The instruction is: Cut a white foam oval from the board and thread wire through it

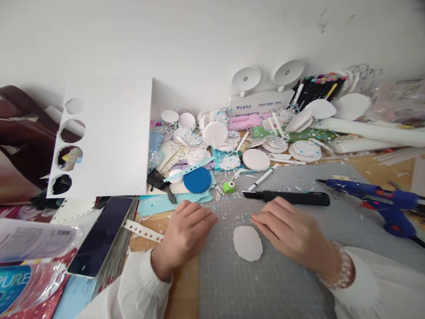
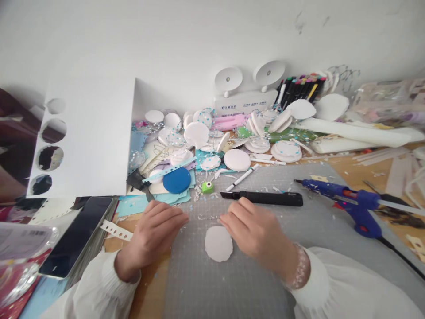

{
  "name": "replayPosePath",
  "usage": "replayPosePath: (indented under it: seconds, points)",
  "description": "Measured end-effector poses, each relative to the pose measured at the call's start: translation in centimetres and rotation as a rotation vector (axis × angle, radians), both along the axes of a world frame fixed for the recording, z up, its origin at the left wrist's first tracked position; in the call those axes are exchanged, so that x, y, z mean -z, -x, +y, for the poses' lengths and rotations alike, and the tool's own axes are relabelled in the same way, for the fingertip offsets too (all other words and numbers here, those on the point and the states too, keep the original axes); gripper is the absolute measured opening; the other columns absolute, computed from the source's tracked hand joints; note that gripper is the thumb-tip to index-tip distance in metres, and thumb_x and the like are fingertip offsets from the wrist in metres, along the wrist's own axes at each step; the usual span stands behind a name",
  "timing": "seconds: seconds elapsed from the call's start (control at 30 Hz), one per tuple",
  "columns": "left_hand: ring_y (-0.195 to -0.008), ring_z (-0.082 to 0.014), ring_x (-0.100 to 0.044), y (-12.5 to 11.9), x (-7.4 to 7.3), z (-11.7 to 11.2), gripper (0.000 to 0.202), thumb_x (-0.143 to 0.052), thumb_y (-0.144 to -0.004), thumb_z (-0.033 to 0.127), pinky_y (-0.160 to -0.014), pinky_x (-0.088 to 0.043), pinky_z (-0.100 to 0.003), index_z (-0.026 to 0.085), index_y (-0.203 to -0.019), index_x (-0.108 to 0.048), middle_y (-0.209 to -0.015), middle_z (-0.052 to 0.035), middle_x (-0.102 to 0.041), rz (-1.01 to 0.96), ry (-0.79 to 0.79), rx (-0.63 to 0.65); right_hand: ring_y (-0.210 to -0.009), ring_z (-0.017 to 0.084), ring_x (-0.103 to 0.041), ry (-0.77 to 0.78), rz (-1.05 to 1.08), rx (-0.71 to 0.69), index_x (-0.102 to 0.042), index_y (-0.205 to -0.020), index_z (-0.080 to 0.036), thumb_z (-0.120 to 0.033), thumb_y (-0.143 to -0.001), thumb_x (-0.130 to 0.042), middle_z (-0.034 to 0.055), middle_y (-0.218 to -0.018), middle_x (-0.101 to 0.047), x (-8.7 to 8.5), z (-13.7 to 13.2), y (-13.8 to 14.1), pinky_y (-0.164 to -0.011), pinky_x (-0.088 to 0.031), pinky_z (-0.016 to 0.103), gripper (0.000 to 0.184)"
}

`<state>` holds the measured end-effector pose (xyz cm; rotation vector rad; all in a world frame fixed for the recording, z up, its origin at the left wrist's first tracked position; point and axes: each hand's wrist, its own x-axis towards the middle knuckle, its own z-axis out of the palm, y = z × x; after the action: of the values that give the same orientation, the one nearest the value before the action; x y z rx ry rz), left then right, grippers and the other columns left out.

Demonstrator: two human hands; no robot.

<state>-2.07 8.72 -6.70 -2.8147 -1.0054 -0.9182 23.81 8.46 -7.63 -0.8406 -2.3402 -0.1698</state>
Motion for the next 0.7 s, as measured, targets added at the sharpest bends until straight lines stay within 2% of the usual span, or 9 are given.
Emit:
replayPosePath:
  seconds: [0.07, 0.13, 0.23, 0.3, 0.37, 0.43, 0.5, 0.6, 0.7]
  points:
    - [-0.070, -0.0142, -0.057, -0.5, -0.7, -0.3, 0.009, -0.059, -0.091, 0.014, -0.068, -0.037, -0.031, 0.017, -0.085, -0.065, -0.077, -0.0009, -0.069, -0.122, 0.203, -0.002, -0.064, 0.018, -0.050, -0.155, -0.046, 0.034, -0.064, -0.085, -0.011, -0.002, -0.079, -0.069, 0.0050, -0.065, -0.060, -0.1, -0.4, -0.3, -0.060, -0.040, 0.034, 0.011]
    - [-0.069, -0.0132, -0.058, -0.7, -1.5, -0.6, 0.009, -0.063, -0.088, 0.016, -0.070, -0.039, -0.031, 0.018, -0.080, -0.065, -0.072, 0.0009, -0.068, -0.215, 0.399, 0.044, -0.066, 0.019, -0.050, -0.249, -0.062, 0.041, -0.064, -0.094, -0.008, -0.003, -0.075, -0.073, 0.0054, -0.067, -0.063, -0.3, -0.6, -0.5, -0.059, -0.041, 0.034, 0.022]
    - [-0.068, -0.0121, -0.058, -0.7, -2.2, -0.8, 0.009, -0.065, -0.088, 0.017, -0.070, -0.041, -0.030, 0.018, -0.079, -0.064, -0.071, 0.0019, -0.067, -0.299, 0.525, 0.070, -0.068, 0.018, -0.051, -0.246, -0.021, 0.031, -0.062, -0.098, -0.008, -0.002, -0.075, -0.073, 0.0057, -0.070, -0.064, -0.6, -0.6, -0.5, -0.061, -0.042, 0.033, 0.026]
    - [-0.071, -0.0128, -0.058, -0.4, -2.1, -0.7, 0.007, -0.063, -0.089, 0.016, -0.070, -0.041, -0.030, 0.018, -0.083, -0.064, -0.075, 0.0007, -0.068, -0.268, 0.427, 0.009, -0.069, 0.017, -0.051, -0.133, 0.054, 0.018, -0.061, -0.092, -0.011, -0.001, -0.078, -0.069, 0.0054, -0.070, -0.063, -0.8, -0.3, -0.3, -0.062, -0.042, 0.032, 0.019]
    - [-0.072, -0.0142, -0.057, -0.1, -1.6, -0.4, 0.005, -0.060, -0.090, 0.014, -0.068, -0.038, -0.031, 0.018, -0.090, -0.064, -0.083, -0.0016, -0.070, -0.132, 0.182, -0.037, -0.069, 0.017, -0.050, 0.053, 0.147, 0.004, -0.059, -0.086, -0.014, -0.002, -0.083, -0.063, 0.0044, -0.070, -0.060, -0.9, 0.0, -0.2, -0.063, -0.042, 0.032, 0.013]
    - [-0.072, -0.0155, -0.057, 0.2, -1.1, -0.2, 0.011, -0.057, -0.091, 0.011, -0.065, -0.036, -0.032, 0.015, -0.098, -0.064, -0.090, -0.0044, -0.071, 0.020, -0.091, -0.013, -0.069, 0.015, -0.050, 0.258, 0.244, -0.004, -0.057, -0.081, -0.017, -0.005, -0.087, -0.058, 0.0025, -0.070, -0.057, -1.1, 0.2, -0.2, -0.063, -0.041, 0.030, 0.013]
    - [-0.075, -0.0164, -0.060, 0.5, -1.1, -0.2, 0.017, -0.054, -0.092, 0.008, -0.066, -0.037, -0.032, 0.012, -0.105, -0.064, -0.094, -0.0064, -0.072, 0.081, -0.271, 0.052, -0.069, 0.014, -0.051, 0.458, 0.321, 0.000, -0.055, -0.076, -0.018, -0.011, -0.090, -0.055, 0.0007, -0.069, -0.055, -1.3, 0.3, -0.3, -0.063, -0.042, 0.028, 0.015]
    - [-0.078, -0.0168, -0.063, 0.6, -1.8, -0.7, 0.021, -0.048, -0.094, 0.007, -0.067, -0.041, -0.033, 0.009, -0.108, -0.065, -0.092, -0.0070, -0.073, 0.057, -0.368, 0.110, -0.065, 0.012, -0.051, 0.736, 0.344, 0.028, -0.054, -0.071, -0.020, -0.021, -0.092, -0.054, -0.0012, -0.068, -0.055, -1.8, 0.2, -0.7, -0.059, -0.041, 0.025, 0.020]
    - [-0.075, -0.0162, -0.064, 0.5, -2.4, -1.2, 0.020, -0.050, -0.094, 0.008, -0.064, -0.043, -0.033, 0.010, -0.101, -0.068, -0.089, -0.0051, -0.073, 0.057, -0.431, 0.129, -0.060, 0.012, -0.050, 0.967, 0.320, 0.075, -0.056, -0.068, -0.020, -0.029, -0.089, -0.057, -0.0023, -0.064, -0.056, -2.1, 0.1, -0.8, -0.053, -0.038, 0.024, 0.023]
